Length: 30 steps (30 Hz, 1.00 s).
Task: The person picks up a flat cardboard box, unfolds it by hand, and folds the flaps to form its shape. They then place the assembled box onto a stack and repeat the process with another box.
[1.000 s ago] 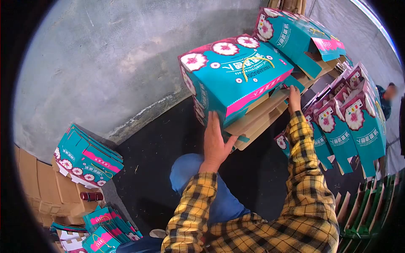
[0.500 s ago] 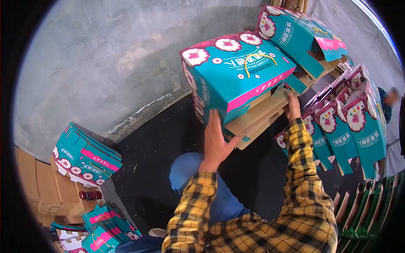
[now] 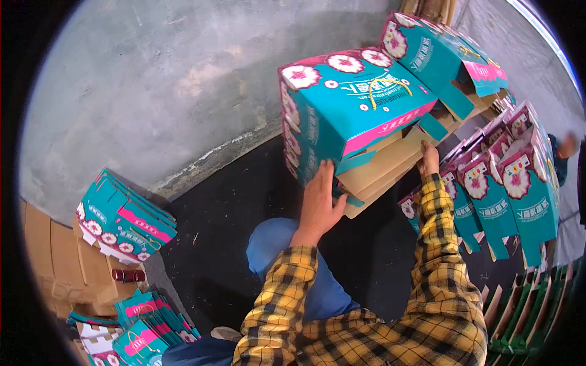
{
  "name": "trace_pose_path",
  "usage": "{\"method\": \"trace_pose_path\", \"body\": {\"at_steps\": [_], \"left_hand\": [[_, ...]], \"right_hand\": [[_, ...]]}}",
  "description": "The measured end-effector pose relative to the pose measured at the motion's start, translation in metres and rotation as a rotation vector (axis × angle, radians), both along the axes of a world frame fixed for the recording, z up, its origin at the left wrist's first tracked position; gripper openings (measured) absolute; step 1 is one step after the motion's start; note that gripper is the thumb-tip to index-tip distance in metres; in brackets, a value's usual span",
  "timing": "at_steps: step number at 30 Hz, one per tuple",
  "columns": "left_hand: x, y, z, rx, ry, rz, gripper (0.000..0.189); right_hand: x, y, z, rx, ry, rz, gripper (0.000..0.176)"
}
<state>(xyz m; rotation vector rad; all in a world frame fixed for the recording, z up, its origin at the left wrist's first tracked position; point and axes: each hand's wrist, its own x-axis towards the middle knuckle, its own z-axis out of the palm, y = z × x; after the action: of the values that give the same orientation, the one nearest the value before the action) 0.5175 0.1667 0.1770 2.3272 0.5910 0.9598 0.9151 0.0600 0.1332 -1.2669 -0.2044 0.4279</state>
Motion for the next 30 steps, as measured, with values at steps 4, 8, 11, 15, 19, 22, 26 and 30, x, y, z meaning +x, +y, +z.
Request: {"method": "trace_pose_path", "body": {"at_steps": [4,8,11,15,19,22,26,30], "left_hand": [[-0.008,-0.002,0.002,0.045,-0.080,0.122,0.071],[-0.028,-0.004,0.005,0.086,-0.197,0.147,0.060],[-0.061,-0.020,0.020,0.193,-0.174,0.128,0.053],[-0.143,-0.061,0.010,0.294,0.208,0.149,0.051],[-0.221,-0.123,-0.011,0.202,0.520,-0.039,0.069],[-0.266,-0.174,-0.015,-0.167,0.412,-0.171,0.057],[-0.336,-0.200,0.015,-0.740,0.293,0.085,0.041],[-0.432,-0.234,0.063,-0.327,-0.263,0.837,0.027]], "right_hand": [[-0.025,-0.007,0.013,0.013,-0.030,0.030,0.034],[-0.046,-0.033,0.017,-0.070,-0.037,-0.038,0.047],[-0.054,-0.058,0.009,-0.207,-0.266,-0.202,0.066],[-0.160,-0.060,0.049,-0.179,-0.884,-0.180,0.045],[-0.297,-0.035,0.096,-0.223,-1.394,0.158,0.039],[-0.379,0.000,0.094,-0.117,-1.687,0.567,0.046],[-0.473,0.030,0.075,-0.169,-1.957,0.965,0.050],[-0.490,0.056,0.069,-0.108,-2.023,1.052,0.041]]}}
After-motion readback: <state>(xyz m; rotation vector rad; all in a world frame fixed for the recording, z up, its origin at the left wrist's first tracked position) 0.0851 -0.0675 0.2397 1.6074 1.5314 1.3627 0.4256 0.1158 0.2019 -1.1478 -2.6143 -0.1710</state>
